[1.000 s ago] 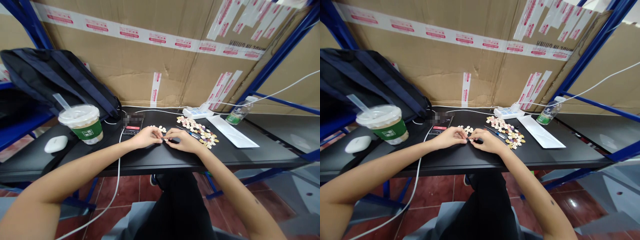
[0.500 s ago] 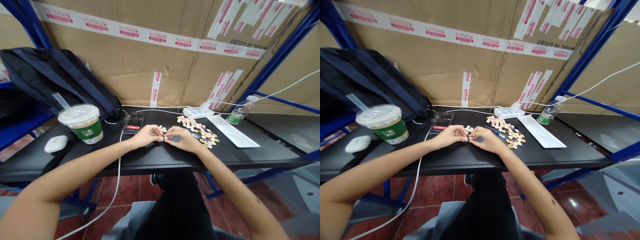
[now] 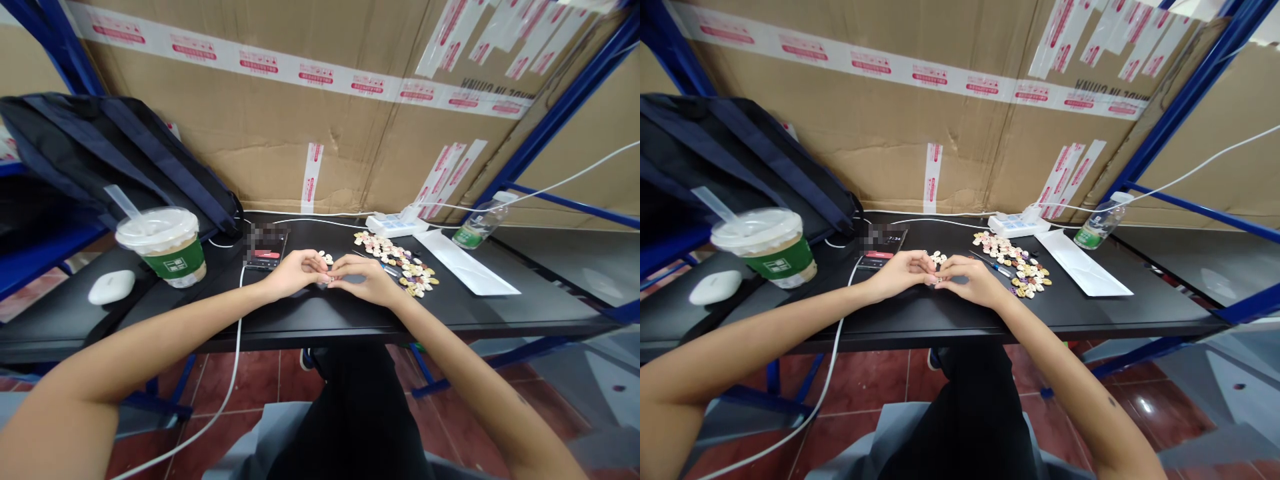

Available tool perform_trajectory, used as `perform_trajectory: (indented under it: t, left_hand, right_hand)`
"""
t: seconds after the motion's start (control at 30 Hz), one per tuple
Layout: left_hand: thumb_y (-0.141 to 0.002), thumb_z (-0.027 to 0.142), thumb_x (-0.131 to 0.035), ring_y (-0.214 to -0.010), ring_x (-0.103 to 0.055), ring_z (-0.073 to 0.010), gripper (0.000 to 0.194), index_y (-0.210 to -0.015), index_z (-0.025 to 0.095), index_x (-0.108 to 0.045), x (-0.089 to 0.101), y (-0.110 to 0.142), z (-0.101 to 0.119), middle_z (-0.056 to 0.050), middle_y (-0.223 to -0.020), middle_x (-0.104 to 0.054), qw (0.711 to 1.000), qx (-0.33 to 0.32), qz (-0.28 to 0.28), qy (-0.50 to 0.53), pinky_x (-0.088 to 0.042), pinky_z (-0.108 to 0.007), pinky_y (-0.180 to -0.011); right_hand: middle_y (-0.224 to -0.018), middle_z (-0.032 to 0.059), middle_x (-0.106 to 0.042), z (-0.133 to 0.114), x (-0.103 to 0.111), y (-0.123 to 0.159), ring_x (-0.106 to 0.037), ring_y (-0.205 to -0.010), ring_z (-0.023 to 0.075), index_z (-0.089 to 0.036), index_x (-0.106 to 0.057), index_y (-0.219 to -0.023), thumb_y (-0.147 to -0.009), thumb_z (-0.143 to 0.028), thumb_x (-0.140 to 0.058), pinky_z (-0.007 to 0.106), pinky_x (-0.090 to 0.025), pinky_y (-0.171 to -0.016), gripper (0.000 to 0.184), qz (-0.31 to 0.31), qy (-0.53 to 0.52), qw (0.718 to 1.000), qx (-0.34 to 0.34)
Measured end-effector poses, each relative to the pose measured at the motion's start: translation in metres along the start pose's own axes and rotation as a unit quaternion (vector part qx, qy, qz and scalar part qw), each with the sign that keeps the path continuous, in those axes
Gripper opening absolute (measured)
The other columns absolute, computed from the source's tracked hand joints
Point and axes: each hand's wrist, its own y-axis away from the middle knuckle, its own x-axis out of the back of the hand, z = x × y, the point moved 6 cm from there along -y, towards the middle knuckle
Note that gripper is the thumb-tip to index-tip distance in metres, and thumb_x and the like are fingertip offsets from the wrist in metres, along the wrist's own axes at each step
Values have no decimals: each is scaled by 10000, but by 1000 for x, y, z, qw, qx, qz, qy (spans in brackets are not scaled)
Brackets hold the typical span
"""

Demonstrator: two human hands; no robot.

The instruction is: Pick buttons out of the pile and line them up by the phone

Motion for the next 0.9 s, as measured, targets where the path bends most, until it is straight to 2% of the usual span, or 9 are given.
perform_trajectory:
  t: [0.13, 0.27, 0.4, 0.47, 0.53, 0.6, 0.67, 0.77, 0.9]
  left_hand:
    - [-676, 158, -801, -741, -680, -131, 225, -797, 116, -617, -2, 2, -2, -21, -776, -689, 1000, 3, 18, 23, -540, -291, -780]
    - [-681, 144, -786, -716, -678, -135, 196, -780, 113, -619, -4, 1, -6, -21, -738, -687, 1000, 7, 9, 26, -543, -294, -766]
    - [-742, 208, -758, -749, -666, -147, 191, -847, 125, -623, -1, -1, 0, -35, -817, -678, 997, -30, 3, -66, -546, -303, -759]
    - [-821, 244, -695, -823, -648, -161, 144, -910, 145, -641, 3, 1, 11, -50, -914, -662, 975, -93, 16, -202, -536, -319, -802]
    - [-902, 252, -601, -937, -613, -188, 139, -994, 168, -662, 5, 5, 21, -71, -1017, -628, 920, -159, 28, -356, -504, -360, -895]
    - [-946, 247, -531, -1010, -574, -215, 199, -1069, 174, -669, 5, 8, 25, -93, -1076, -593, 866, -182, 29, -465, -464, -399, -959]
    - [-955, 252, -517, -1021, -554, -230, 235, -1113, 173, -672, 5, 9, 22, -106, -1102, -570, 837, -169, 19, -521, -453, -414, -964]
    - [-946, 258, -535, -1027, -537, -232, 240, -1128, 193, -678, 3, 9, 18, -100, -1121, -560, 827, -154, -7, -541, -448, -402, -954]
    - [-953, 270, -528, -1040, -527, -222, 211, -1085, 226, -686, -2, 9, 18, -72, -1115, -568, 838, -164, -33, -519, -438, -375, -947]
  right_hand:
    - [-916, 63, -708, -1, 2, 0, -674, -816, 177, -222, -756, -887, -849, -340, -713, 333, -565, -765, 132, 23, -4, 1000, 0]
    - [-909, 60, -704, -3, 1, 0, -671, -807, 170, -215, -755, -876, -847, -328, -718, 326, -558, -764, 122, 8, -13, 1000, 4]
    - [-921, 58, -703, 3, 2, 1, -674, -816, 172, -221, -751, -907, -859, -336, -698, 321, -567, -765, 135, -7, 4, 1000, -20]
    - [-917, 59, -694, 9, 3, 2, -669, -779, 162, -212, -748, -946, -868, -338, -681, 311, -571, -746, 162, -27, 21, 998, -45]
    - [-885, 55, -681, 17, 6, 5, -647, -706, 145, -201, -746, -953, -871, -341, -673, 303, -567, -709, 179, -43, 58, 995, -75]
    - [-834, 49, -668, 25, 13, 8, -619, -658, 142, -195, -746, -902, -874, -344, -665, 306, -553, -677, 172, -45, 120, 986, -104]
    - [-807, 51, -660, 33, 20, 11, -615, -672, 161, -193, -738, -853, -879, -347, -655, 323, -544, -676, 176, -36, 186, 973, -128]
    - [-886, 76, -671, 38, 28, 13, -646, -788, 210, -190, -731, -909, -885, -357, -648, 368, -549, -741, 189, -22, 248, 958, -143]
    - [-999, 81, -663, 26, 21, 10, -660, -877, 218, -215, -710, -1048, -925, -354, -594, 377, -556, -812, 219, -33, 241, 964, -106]
